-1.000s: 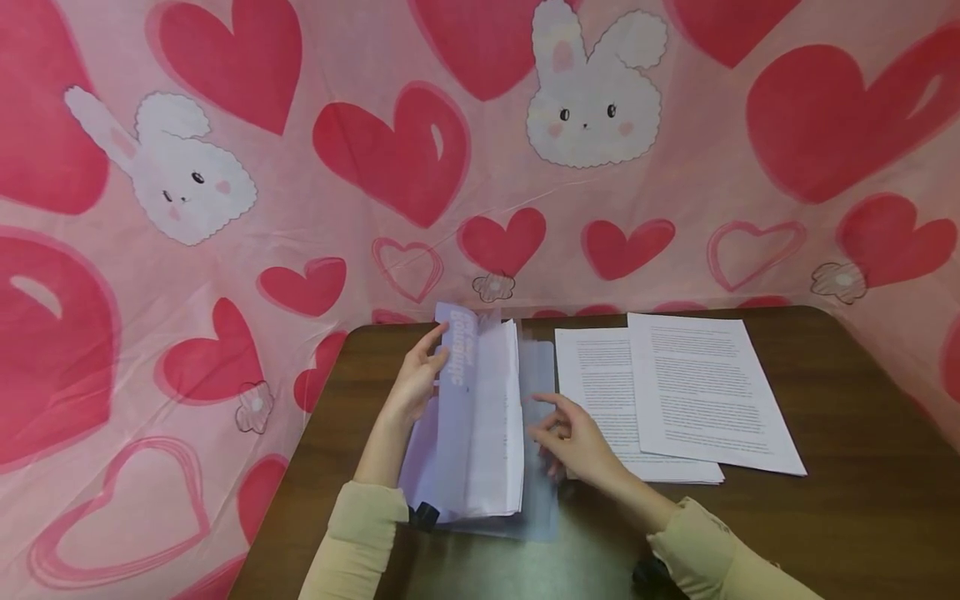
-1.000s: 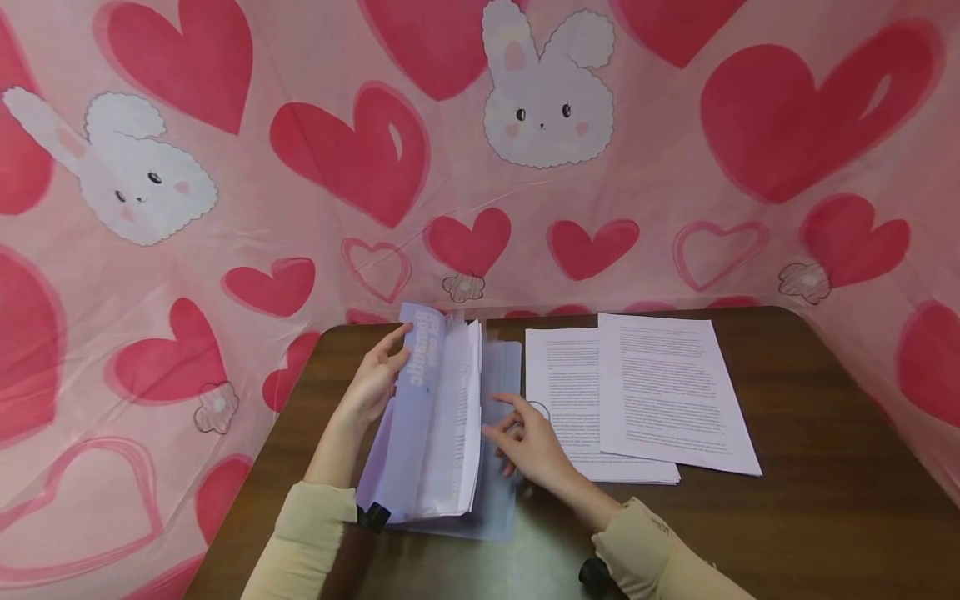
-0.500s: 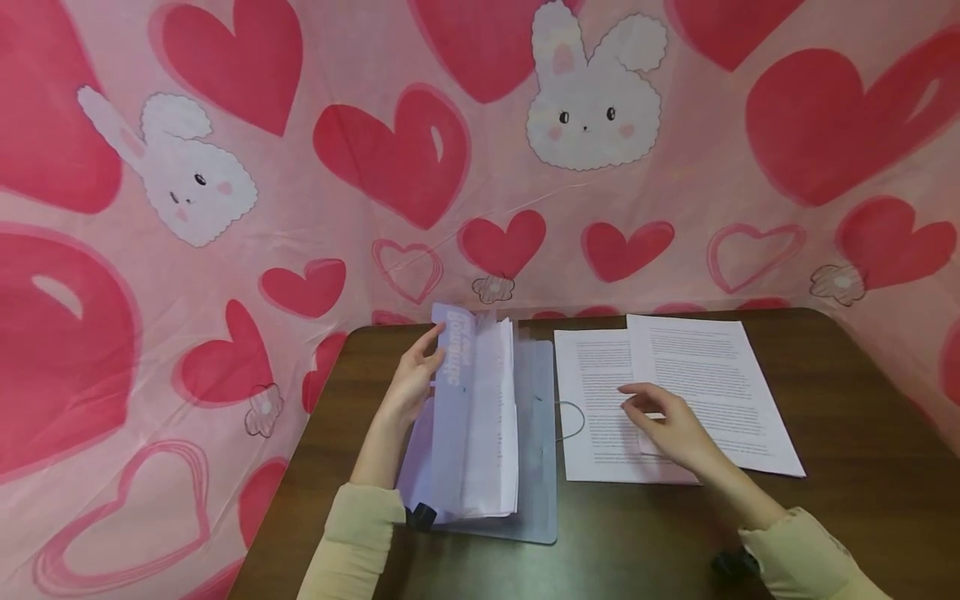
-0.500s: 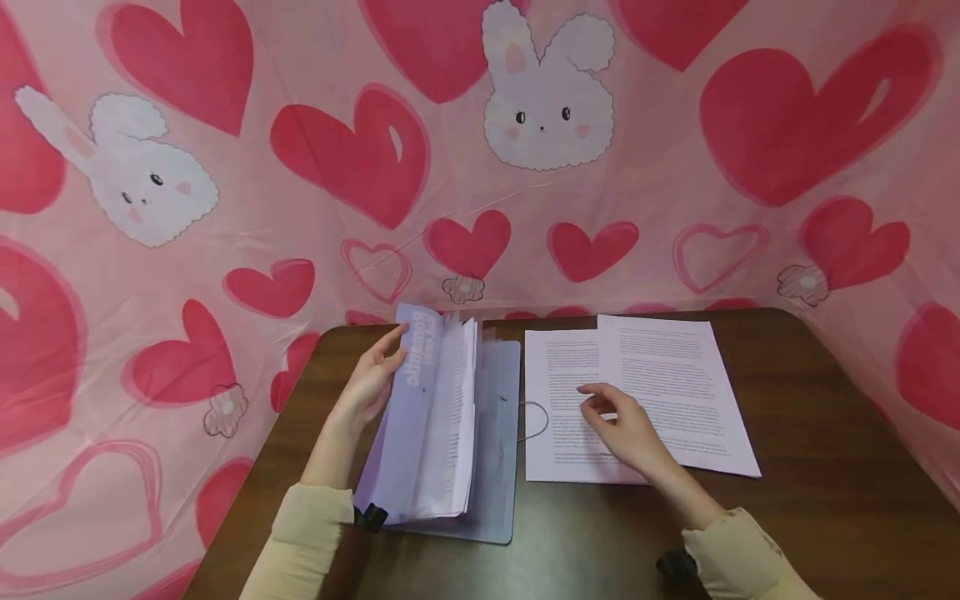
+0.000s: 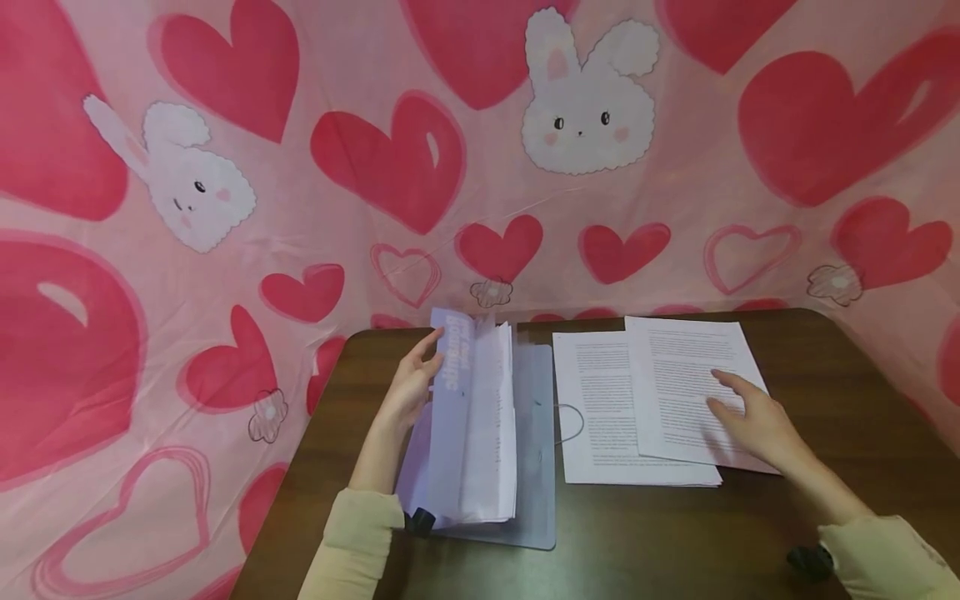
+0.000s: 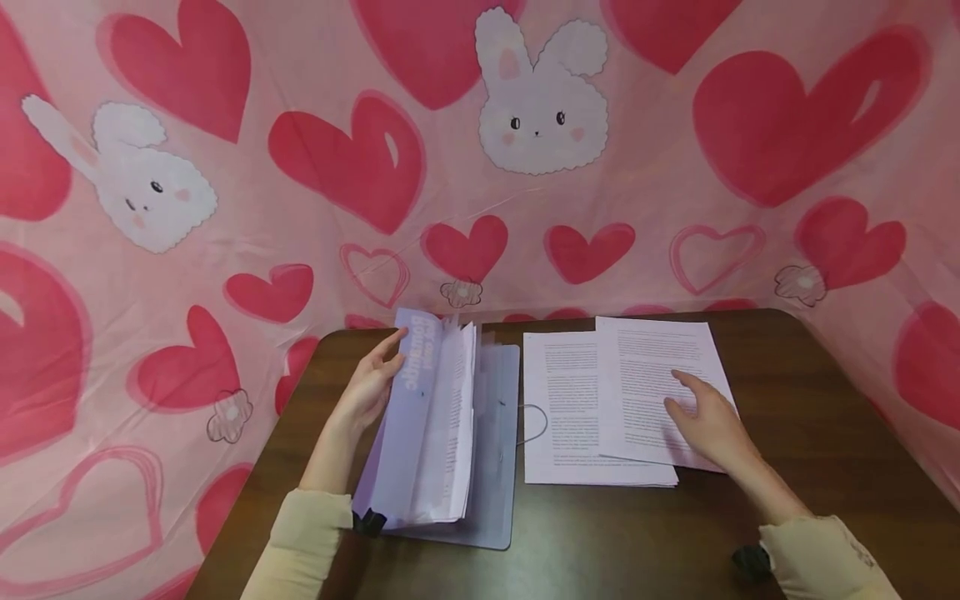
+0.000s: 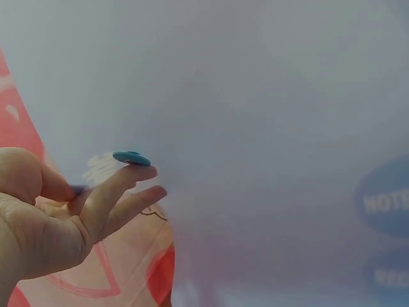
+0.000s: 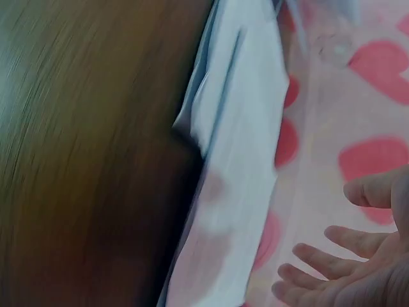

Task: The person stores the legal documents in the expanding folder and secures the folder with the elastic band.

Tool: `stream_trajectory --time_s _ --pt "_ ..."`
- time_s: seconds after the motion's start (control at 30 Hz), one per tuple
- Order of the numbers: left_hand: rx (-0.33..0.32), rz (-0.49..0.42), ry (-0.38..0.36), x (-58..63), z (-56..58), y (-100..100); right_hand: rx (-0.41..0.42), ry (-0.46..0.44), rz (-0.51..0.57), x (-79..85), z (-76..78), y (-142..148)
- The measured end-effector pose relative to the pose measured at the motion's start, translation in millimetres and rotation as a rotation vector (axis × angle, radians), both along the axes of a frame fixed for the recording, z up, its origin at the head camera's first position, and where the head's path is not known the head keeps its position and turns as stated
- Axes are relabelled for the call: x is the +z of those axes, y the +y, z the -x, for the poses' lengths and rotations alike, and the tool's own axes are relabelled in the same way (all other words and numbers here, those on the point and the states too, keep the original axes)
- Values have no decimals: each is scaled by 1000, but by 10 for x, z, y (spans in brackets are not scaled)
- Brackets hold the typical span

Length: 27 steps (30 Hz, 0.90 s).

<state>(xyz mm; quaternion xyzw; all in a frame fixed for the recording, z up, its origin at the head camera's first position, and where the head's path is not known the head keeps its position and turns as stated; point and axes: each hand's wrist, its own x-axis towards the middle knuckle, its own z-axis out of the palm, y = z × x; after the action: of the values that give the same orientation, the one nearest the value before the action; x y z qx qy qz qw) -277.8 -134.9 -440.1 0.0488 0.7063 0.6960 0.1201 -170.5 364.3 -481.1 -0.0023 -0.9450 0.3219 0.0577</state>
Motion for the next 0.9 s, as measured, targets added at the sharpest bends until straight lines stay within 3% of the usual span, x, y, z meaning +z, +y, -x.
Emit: stream_trajectory --time_s 0.4,0.67,0.9 --pt "-16 -15 2 3 -20 2 -203 -129 -45 -64 96 588" --pt "-9 -10 11 46 -15 10 -194 -174 -141 -81 153 687" --pt "-7 9 -3 11 -31 17 -263 -373 -207 -147 173 698"
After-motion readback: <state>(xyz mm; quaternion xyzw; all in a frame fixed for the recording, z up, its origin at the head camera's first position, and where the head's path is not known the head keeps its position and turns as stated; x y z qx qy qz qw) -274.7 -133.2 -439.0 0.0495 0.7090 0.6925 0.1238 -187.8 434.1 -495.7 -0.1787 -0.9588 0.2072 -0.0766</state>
